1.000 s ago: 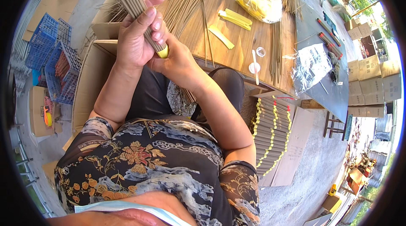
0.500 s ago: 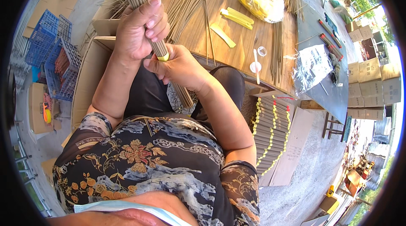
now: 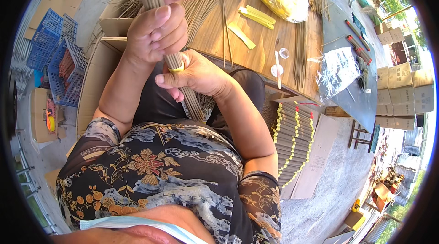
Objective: The person gathers thin wooden sticks into a bundle, aligns them, and wraps the bundle with yellow tape. They then apply glue to the tape using a small brush to secure it.
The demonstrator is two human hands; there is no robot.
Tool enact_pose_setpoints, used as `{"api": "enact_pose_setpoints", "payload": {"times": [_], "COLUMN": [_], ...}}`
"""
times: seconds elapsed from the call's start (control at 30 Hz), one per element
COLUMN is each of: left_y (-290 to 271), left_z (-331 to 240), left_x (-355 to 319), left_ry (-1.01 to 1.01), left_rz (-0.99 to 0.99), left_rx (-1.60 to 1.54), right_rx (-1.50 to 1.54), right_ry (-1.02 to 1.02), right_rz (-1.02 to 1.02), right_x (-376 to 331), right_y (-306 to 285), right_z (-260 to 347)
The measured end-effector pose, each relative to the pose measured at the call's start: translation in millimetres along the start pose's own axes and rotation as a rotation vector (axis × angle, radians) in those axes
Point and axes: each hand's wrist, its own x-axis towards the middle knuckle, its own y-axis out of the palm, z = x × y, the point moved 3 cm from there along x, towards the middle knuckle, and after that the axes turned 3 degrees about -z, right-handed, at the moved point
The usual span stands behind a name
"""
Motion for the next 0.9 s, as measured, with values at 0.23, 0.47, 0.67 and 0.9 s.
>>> {"api": "enact_pose_setpoints", "payload": {"times": [0.23,0.47,0.67,0.9], "left_y": [0,6,9,3], "left_z": [1,1,2,2], "left_x": [-5,-5,-3,-1], "left_ry": [0.160,0.018,-0.013,-0.013], "left_rz": [-0.687,-0.497,-0.266,-0.049], "left_rx": [0.447,0.269,0.234,0.104], "right_rx": [-0.366,-0.216,-0.106,-0.055], "right_ry": [-0.102,-0.030,-0.023,-0.040], "right_rz": [-0.512,-0.237,-0.096,-0.029], "right_x": [3,-1,-4,-3], "right_y": [-10,-5,-4,1], "right_z": [-3,-1,-3,-3]}}
